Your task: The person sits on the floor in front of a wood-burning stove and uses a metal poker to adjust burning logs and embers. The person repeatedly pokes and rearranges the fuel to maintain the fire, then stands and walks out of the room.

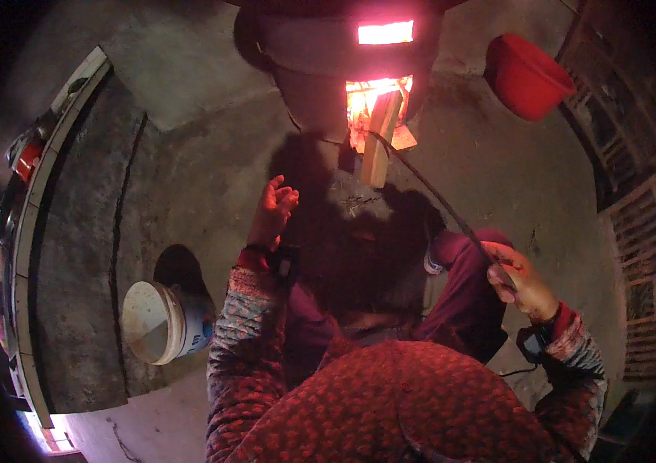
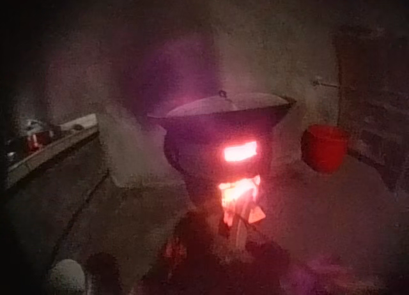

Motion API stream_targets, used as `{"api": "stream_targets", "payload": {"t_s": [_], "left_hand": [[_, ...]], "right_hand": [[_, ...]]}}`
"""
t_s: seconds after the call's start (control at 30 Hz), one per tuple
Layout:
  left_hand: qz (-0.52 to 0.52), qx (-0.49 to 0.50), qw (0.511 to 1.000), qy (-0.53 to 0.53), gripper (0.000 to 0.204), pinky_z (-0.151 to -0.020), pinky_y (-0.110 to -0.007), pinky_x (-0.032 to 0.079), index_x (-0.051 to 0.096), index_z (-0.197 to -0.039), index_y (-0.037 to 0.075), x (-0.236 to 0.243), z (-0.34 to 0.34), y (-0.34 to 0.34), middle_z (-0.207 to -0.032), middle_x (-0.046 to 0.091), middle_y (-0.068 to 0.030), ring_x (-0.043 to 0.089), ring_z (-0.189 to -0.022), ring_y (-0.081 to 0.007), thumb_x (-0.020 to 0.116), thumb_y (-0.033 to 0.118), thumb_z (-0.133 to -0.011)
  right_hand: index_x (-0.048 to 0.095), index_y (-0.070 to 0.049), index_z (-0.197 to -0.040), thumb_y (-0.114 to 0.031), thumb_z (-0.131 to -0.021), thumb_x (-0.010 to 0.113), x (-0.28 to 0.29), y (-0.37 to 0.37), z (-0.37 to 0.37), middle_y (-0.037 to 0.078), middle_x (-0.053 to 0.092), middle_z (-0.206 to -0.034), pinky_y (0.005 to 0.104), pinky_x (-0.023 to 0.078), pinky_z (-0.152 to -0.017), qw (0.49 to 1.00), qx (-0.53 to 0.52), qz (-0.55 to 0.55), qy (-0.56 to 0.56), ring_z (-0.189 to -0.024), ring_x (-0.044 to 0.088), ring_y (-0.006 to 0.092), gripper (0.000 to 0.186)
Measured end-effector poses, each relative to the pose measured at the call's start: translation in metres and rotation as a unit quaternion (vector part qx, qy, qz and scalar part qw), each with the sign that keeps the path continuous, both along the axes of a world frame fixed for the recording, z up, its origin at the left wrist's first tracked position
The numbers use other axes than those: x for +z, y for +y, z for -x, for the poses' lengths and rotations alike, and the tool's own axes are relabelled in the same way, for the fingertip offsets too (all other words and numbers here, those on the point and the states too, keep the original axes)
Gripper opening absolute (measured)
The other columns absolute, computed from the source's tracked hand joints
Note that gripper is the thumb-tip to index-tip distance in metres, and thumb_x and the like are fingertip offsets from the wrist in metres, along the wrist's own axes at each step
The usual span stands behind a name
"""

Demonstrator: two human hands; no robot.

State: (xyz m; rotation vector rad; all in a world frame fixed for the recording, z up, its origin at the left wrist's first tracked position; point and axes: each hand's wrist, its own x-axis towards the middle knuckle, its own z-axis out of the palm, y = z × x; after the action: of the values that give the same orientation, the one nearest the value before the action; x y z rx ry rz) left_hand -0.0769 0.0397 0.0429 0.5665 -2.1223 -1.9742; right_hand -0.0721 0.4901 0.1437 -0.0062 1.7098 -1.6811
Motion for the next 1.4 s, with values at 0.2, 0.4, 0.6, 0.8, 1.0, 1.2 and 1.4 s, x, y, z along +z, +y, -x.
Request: {"api": "stream_targets", "payload": {"t_s": [0.2, 0.4, 0.6, 0.8, 1.0, 1.2, 1.4], "left_hand": [[-0.003, -0.031, 0.999, 0.013, 0.066, -0.073, -0.026, 0.042, 0.032, -0.137, 0.010, 0.000, 0.003, 0.001, -0.112, 0.051, -0.0021, 0.056, -0.087, -0.0095, 0.064, 0.030, -0.082], [0.013, -0.023, 1.000, 0.003, 0.065, -0.076, -0.027, 0.042, 0.032, -0.138, 0.011, 0.002, 0.002, 0.001, -0.116, 0.050, -0.0047, 0.056, -0.090, -0.0114, 0.063, 0.029, -0.083], [-0.006, -0.030, 1.000, -0.003, 0.065, -0.079, -0.028, 0.041, 0.033, -0.138, 0.014, -0.005, 0.001, -0.003, -0.120, 0.049, -0.0045, 0.056, -0.093, -0.0123, 0.064, 0.029, -0.082], [0.041, -0.050, 0.998, -0.005, 0.064, -0.081, -0.028, 0.040, 0.033, -0.138, 0.015, -0.008, 0.002, -0.004, -0.123, 0.049, -0.0047, 0.054, -0.097, -0.0125, 0.064, 0.026, -0.083], [0.009, -0.044, 0.999, -0.005, 0.062, -0.092, -0.032, 0.043, 0.035, -0.135, 0.004, -0.011, 0.003, -0.003, -0.121, 0.050, -0.0128, 0.050, -0.110, -0.0192, 0.065, 0.020, -0.084], [-0.031, -0.042, 0.999, -0.003, 0.063, -0.089, -0.029, 0.045, 0.033, -0.138, 0.007, -0.018, 0.006, -0.008, -0.120, 0.050, -0.0111, 0.050, -0.109, -0.0151, 0.064, 0.017, -0.085], [0.048, -0.036, 0.998, -0.036, 0.068, -0.079, -0.028, 0.042, 0.032, -0.139, 0.016, -0.017, 0.001, -0.010, -0.123, 0.050, -0.0056, 0.055, -0.097, -0.0138, 0.067, 0.022, -0.081]], "right_hand": [[0.045, -0.008, -0.129, -0.012, -0.089, 0.053, -0.017, -0.025, 0.046, -0.005, 0.050, -0.078, 0.0159, 0.024, -0.042, 0.999, 0.014, -0.006, 0.048, -0.054, 0.036, -0.0005, 0.041], [0.043, -0.004, -0.131, -0.012, -0.088, 0.054, -0.047, -0.035, 0.078, -0.003, 0.055, -0.093, 0.0164, 0.035, -0.053, 0.990, 0.053, 0.017, 0.129, -0.068, 0.044, 0.0009, 0.045], [0.042, -0.002, -0.131, -0.010, -0.087, 0.055, -0.060, -0.035, 0.090, -0.004, 0.055, -0.100, 0.0164, 0.040, -0.067, 0.991, 0.052, 0.020, 0.121, -0.080, 0.048, 0.0022, 0.047], [0.042, -0.003, -0.130, -0.011, -0.087, 0.056, -0.067, -0.043, 0.100, -0.004, 0.055, -0.097, 0.0161, 0.040, -0.067, 0.986, 0.044, 0.045, 0.157, -0.080, 0.048, 0.0026, 0.045], [0.045, -0.005, -0.126, -0.010, -0.089, 0.054, -0.078, -0.077, 0.136, -0.005, 0.053, -0.091, 0.0153, 0.037, -0.060, 0.972, 0.023, 0.062, 0.224, -0.071, 0.046, 0.0015, 0.038], [0.050, -0.004, -0.120, -0.013, -0.088, 0.056, -0.076, -0.118, 0.174, -0.005, 0.054, -0.088, 0.0170, 0.040, -0.062, 0.986, -0.003, 0.013, 0.164, -0.072, 0.048, 0.0028, 0.034], [0.055, -0.003, -0.113, -0.020, -0.084, 0.060, -0.113, -0.150, 0.204, 0.000, 0.058, -0.086, 0.0249, 0.045, -0.071, 0.955, -0.007, -0.002, 0.295, -0.077, 0.053, 0.0090, 0.034]]}}
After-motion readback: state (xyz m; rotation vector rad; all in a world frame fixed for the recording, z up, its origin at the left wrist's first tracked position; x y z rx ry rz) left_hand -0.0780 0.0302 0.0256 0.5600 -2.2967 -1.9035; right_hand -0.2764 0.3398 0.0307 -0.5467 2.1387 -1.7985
